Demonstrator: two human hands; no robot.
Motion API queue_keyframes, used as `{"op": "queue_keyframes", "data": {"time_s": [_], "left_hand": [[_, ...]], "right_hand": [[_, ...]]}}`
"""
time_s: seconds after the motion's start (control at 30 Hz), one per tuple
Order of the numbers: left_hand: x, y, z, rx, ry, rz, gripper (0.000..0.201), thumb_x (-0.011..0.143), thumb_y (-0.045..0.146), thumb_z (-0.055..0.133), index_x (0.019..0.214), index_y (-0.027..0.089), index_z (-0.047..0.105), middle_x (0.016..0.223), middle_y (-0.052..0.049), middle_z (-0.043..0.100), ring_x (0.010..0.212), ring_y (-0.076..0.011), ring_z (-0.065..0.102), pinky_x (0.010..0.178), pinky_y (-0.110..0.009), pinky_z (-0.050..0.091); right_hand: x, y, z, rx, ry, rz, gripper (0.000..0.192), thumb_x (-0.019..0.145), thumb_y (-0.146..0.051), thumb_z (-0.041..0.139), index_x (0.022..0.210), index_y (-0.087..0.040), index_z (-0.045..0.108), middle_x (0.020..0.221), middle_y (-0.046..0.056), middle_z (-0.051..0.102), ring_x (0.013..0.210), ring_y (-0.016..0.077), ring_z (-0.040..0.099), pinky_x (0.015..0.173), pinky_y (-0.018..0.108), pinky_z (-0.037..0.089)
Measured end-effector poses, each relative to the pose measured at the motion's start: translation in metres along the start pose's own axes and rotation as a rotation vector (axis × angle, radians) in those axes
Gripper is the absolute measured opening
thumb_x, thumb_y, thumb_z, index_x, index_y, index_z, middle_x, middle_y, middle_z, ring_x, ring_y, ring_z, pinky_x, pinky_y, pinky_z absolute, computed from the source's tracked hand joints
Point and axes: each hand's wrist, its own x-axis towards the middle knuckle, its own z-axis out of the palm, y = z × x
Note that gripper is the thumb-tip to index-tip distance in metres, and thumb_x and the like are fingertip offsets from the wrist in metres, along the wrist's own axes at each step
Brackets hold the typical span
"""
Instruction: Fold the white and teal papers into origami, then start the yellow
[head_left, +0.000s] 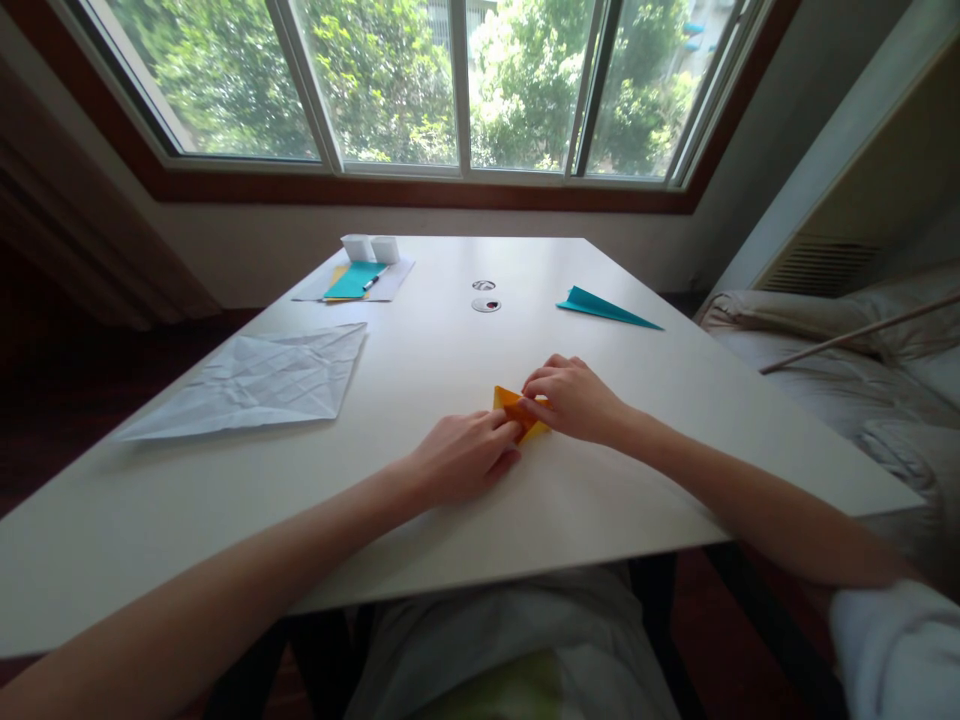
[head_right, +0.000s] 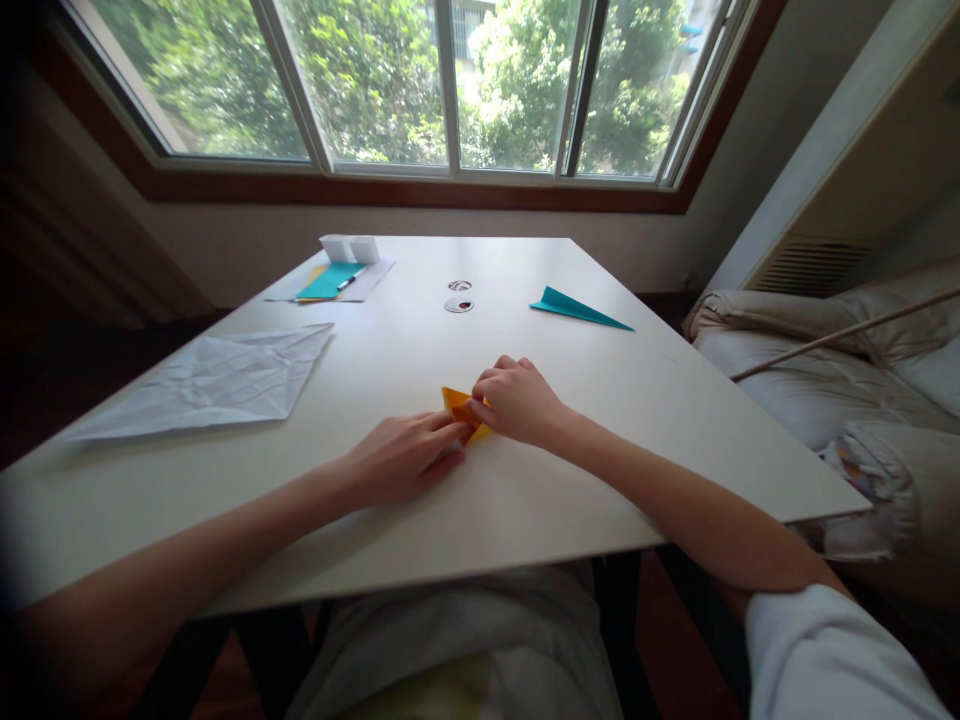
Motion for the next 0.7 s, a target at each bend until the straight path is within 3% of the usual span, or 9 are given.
{"op": "queue_keyframes", "data": {"time_s": [0.13, 0.23, 0.3, 0.4, 0.5, 0.6, 0.7], "left_hand": [[0.0, -0.005, -0.006, -0.14, 0.166, -0.112, 0.033, 0.083, 0.035, 0.046, 0.113, 0.023, 0.043, 0.091, -0.003, 0.06, 0.068, -0.0159, 0.058, 0.057, -0.026, 0.043], [0.004, -0.016, -0.007, -0.456, 0.395, -0.289, 0.024, 0.08, 0.035, 0.052, 0.098, 0.02, 0.046, 0.072, 0.002, 0.054, 0.058, -0.0113, 0.052, 0.053, -0.023, 0.04], [0.007, -0.023, -0.007, -0.727, 0.486, -0.384, 0.022, 0.077, 0.036, 0.057, 0.086, 0.018, 0.048, 0.069, 0.002, 0.053, 0.058, -0.0103, 0.052, 0.053, -0.022, 0.041], [0.01, -0.03, -0.005, -1.129, 0.393, -0.49, 0.03, 0.071, 0.039, 0.065, 0.087, 0.016, 0.054, 0.074, -0.001, 0.058, 0.062, -0.0118, 0.056, 0.051, -0.022, 0.042], [0.011, -0.03, -0.005, -1.447, 0.31, -0.549, 0.037, 0.067, 0.036, 0.071, 0.096, 0.016, 0.059, 0.094, -0.006, 0.064, 0.083, -0.0164, 0.061, 0.065, -0.025, 0.046], [0.011, -0.027, -0.004, -1.626, 0.283, -0.525, 0.039, 0.066, 0.031, 0.073, 0.101, 0.017, 0.062, 0.104, -0.008, 0.064, 0.1, -0.0182, 0.057, 0.079, -0.027, 0.044], [0.012, -0.025, -0.004, -1.686, 0.279, -0.478, 0.04, 0.068, 0.029, 0.072, 0.105, 0.018, 0.062, 0.107, -0.008, 0.063, 0.101, -0.0178, 0.056, 0.082, -0.028, 0.042]], "right_hand": [[0.003, 0.012, -0.003, 0.094, 0.088, 0.027, 0.027, 0.086, -0.031, 0.046, 0.078, -0.019, 0.068, 0.086, 0.005, 0.068, 0.082, 0.0188, 0.053, 0.074, 0.032, 0.035], [0.006, 0.02, -0.003, 0.272, 0.224, 0.091, 0.027, 0.085, -0.034, 0.048, 0.079, -0.018, 0.069, 0.085, 0.005, 0.068, 0.077, 0.0165, 0.054, 0.071, 0.03, 0.038], [0.008, 0.023, 0.0, 0.422, 0.304, 0.166, 0.028, 0.083, -0.037, 0.05, 0.08, -0.018, 0.069, 0.082, 0.005, 0.067, 0.073, 0.0156, 0.054, 0.067, 0.028, 0.039], [0.011, 0.022, 0.007, 0.647, 0.339, 0.242, 0.032, 0.08, -0.043, 0.052, 0.081, -0.016, 0.069, 0.078, 0.005, 0.066, 0.069, 0.0154, 0.055, 0.061, 0.027, 0.04], [0.012, 0.017, 0.013, 0.845, 0.331, 0.253, 0.035, 0.079, -0.046, 0.052, 0.082, -0.015, 0.069, 0.077, 0.005, 0.067, 0.07, 0.0169, 0.058, 0.062, 0.027, 0.042], [0.011, 0.011, 0.015, 0.95, 0.344, 0.258, 0.036, 0.078, -0.047, 0.053, 0.083, -0.015, 0.069, 0.077, 0.005, 0.068, 0.073, 0.0181, 0.059, 0.065, 0.028, 0.044], [0.01, 0.006, 0.015, 0.987, 0.377, 0.275, 0.035, 0.078, -0.046, 0.054, 0.083, -0.015, 0.069, 0.077, 0.006, 0.067, 0.074, 0.0187, 0.059, 0.067, 0.03, 0.045]]}}
